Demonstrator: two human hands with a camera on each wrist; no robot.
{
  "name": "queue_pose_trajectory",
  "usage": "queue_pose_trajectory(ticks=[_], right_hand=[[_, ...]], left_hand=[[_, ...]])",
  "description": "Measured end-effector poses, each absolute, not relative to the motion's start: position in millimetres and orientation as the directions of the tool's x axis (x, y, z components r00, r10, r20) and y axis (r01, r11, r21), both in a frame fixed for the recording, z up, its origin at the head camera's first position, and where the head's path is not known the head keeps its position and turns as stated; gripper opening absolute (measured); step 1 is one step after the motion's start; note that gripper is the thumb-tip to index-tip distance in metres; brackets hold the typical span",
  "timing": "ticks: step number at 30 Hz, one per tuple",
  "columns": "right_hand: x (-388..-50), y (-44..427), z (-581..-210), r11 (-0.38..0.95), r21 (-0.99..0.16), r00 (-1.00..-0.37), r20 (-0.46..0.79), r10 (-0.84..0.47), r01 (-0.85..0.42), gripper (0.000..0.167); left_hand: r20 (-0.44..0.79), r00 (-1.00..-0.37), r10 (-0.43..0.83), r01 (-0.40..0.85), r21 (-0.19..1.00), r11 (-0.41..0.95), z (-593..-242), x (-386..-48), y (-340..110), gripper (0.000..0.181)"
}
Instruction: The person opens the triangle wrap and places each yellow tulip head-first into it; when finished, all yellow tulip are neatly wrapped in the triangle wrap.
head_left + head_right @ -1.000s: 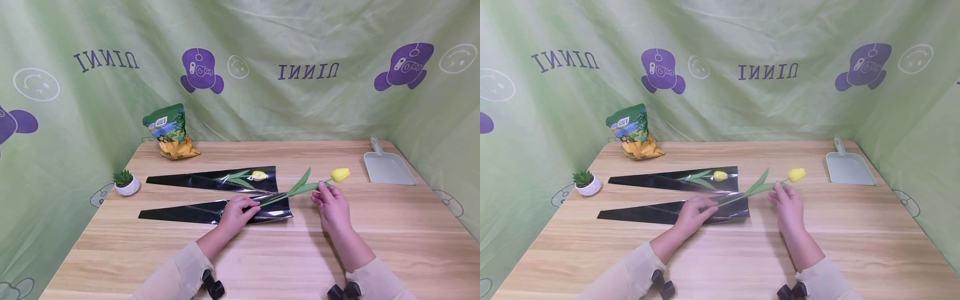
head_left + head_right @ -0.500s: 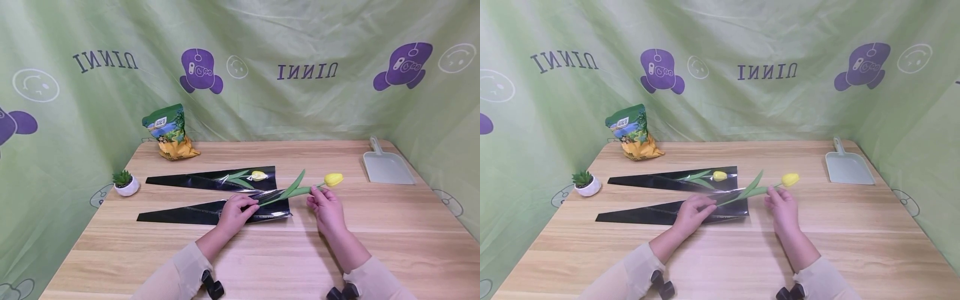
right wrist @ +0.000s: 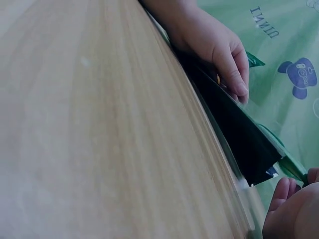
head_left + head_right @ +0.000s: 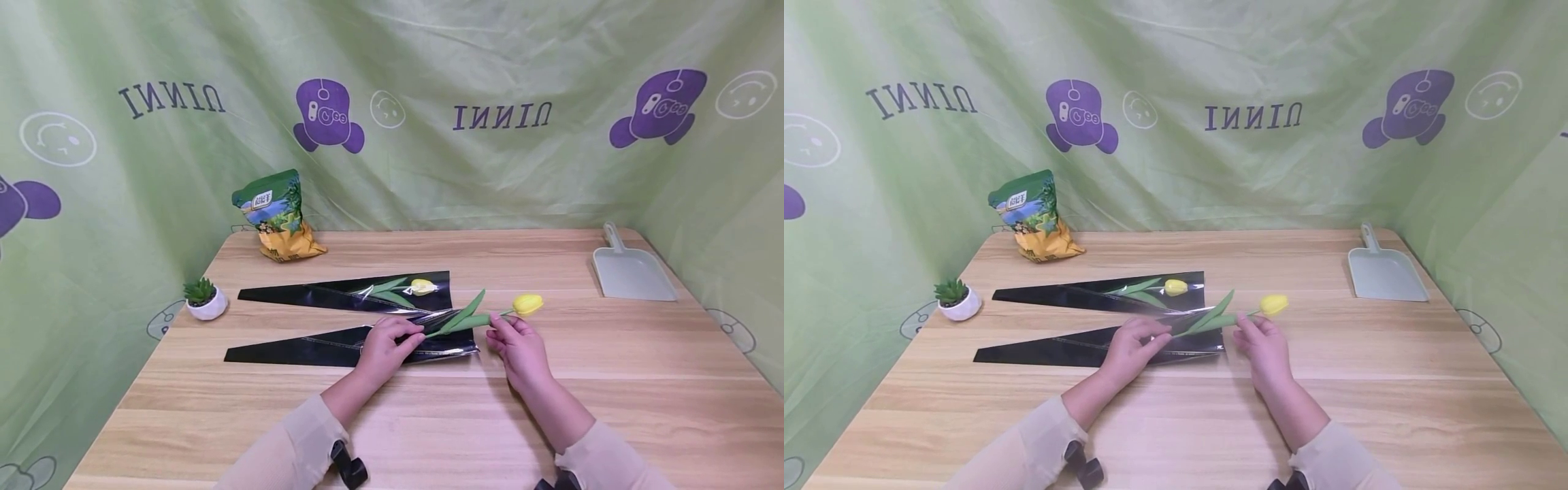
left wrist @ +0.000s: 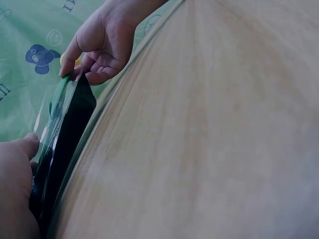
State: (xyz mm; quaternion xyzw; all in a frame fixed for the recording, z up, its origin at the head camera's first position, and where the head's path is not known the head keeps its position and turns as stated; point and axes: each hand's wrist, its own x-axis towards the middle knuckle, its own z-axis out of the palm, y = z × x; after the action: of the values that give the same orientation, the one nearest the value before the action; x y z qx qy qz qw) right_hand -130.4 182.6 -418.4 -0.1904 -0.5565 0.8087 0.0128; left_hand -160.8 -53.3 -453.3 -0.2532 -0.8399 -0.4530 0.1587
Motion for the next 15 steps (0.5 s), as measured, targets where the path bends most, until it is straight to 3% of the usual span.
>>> queue_pose_trajectory(ticks=[10, 15], right_hand=[[-128.4, 188.7, -413.5, -0.488, -0.851, -0.943, -0.298, 0.150, 0.191, 0.009], [-126.3, 200.1, -413.4, -0.522, -0.839, -0.967, -0.237, 0.093, 0.156, 0.009]], left_hand=[[0.504, -0.815, 0.286, 0.579, 0.678, 0.454, -454.4, -161.6, -53.3, 0.013], [0.507, -0.814, 0.285, 0.581, 0.684, 0.442, -452.4, -160.5, -53.1, 0.013]])
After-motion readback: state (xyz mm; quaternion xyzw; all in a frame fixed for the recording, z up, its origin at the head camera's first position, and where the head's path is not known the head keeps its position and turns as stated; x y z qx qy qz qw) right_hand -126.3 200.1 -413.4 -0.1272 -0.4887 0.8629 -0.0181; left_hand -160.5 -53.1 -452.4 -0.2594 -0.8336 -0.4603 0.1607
